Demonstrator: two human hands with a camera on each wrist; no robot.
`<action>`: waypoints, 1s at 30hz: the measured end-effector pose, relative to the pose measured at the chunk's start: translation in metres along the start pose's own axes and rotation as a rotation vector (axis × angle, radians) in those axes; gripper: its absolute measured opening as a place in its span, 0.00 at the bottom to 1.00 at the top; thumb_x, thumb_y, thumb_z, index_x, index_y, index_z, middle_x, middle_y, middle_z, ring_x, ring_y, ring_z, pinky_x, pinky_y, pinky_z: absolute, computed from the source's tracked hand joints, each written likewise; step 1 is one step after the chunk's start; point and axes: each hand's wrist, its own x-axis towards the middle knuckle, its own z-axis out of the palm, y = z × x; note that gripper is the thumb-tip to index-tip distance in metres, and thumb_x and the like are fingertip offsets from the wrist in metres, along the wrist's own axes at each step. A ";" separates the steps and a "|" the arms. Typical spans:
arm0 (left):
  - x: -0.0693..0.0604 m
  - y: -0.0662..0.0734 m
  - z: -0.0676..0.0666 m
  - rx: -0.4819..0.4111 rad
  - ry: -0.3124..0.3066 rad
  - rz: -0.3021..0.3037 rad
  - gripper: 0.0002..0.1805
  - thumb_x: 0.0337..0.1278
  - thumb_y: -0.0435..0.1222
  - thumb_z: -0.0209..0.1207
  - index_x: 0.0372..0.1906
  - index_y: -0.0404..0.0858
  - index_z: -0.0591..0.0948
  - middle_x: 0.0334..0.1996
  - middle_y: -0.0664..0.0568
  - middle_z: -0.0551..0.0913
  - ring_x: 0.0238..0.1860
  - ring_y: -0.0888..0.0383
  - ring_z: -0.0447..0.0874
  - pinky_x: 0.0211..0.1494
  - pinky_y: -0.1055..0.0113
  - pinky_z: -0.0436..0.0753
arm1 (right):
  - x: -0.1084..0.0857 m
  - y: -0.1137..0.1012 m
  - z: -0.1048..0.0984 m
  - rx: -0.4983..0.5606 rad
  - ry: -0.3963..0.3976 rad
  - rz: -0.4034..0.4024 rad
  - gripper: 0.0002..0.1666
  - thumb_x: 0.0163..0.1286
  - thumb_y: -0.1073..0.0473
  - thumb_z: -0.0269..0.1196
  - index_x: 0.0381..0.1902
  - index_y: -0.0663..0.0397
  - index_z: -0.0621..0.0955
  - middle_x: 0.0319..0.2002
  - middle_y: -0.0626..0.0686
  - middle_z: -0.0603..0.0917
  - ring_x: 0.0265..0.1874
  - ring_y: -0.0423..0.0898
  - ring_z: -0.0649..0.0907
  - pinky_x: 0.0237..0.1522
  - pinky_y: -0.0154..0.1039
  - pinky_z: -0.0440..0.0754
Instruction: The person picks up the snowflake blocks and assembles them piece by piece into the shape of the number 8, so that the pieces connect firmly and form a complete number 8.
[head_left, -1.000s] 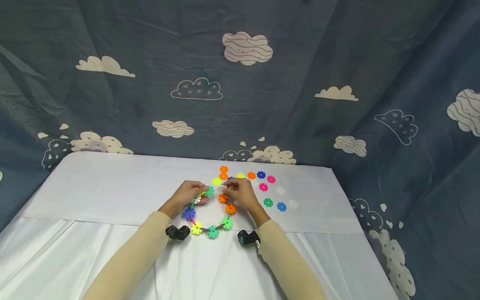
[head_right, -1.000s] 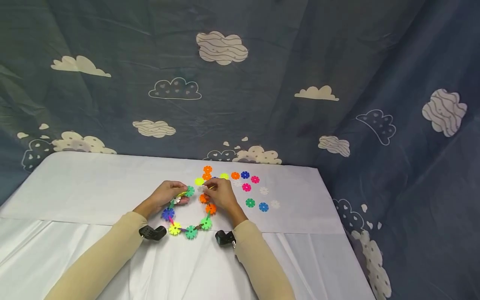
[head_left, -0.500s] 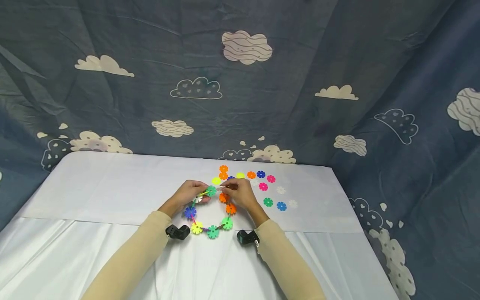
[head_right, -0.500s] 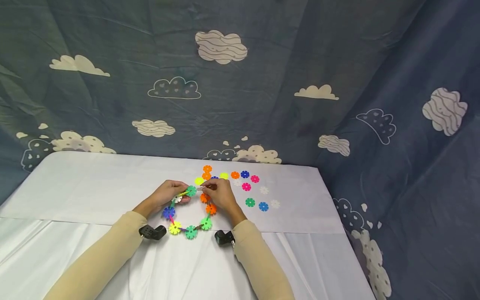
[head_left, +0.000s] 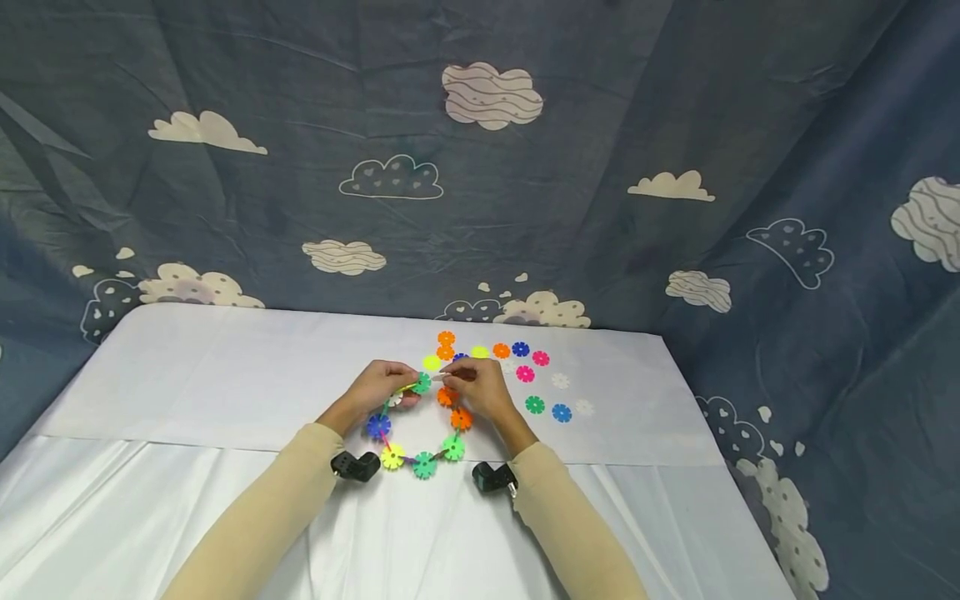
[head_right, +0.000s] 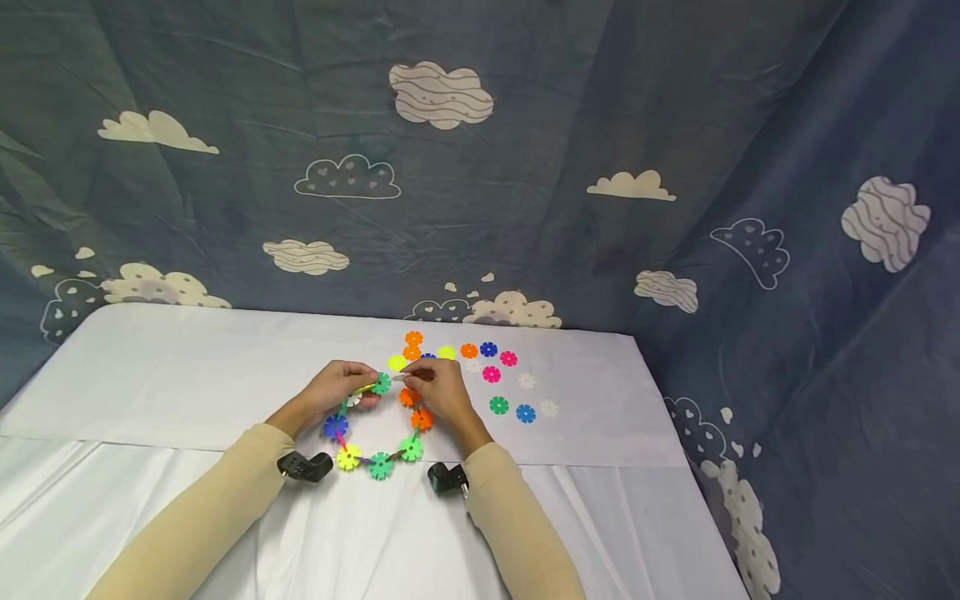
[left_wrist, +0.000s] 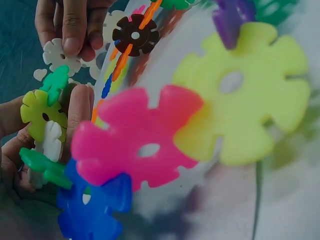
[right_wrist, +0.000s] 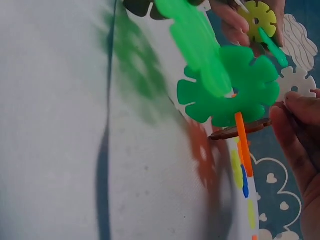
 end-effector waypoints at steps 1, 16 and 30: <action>0.000 0.000 0.000 -0.001 0.000 0.003 0.14 0.69 0.34 0.54 0.48 0.25 0.78 0.36 0.44 0.83 0.29 0.60 0.84 0.38 0.67 0.85 | 0.000 0.000 0.000 0.003 -0.004 -0.015 0.04 0.61 0.71 0.67 0.34 0.63 0.87 0.32 0.57 0.86 0.29 0.45 0.84 0.37 0.34 0.84; -0.003 0.003 0.001 -0.003 -0.009 0.003 0.15 0.70 0.35 0.53 0.51 0.25 0.78 0.38 0.45 0.83 0.30 0.61 0.85 0.42 0.67 0.84 | 0.000 -0.002 0.002 0.063 0.001 -0.050 0.05 0.60 0.72 0.67 0.35 0.64 0.87 0.34 0.59 0.86 0.33 0.49 0.86 0.39 0.34 0.85; -0.007 0.002 0.006 0.091 0.078 0.083 0.11 0.64 0.33 0.59 0.41 0.26 0.82 0.32 0.48 0.85 0.30 0.61 0.83 0.40 0.69 0.81 | -0.011 -0.025 -0.006 0.194 -0.064 -0.083 0.05 0.59 0.80 0.63 0.34 0.78 0.83 0.34 0.70 0.84 0.34 0.63 0.85 0.39 0.38 0.85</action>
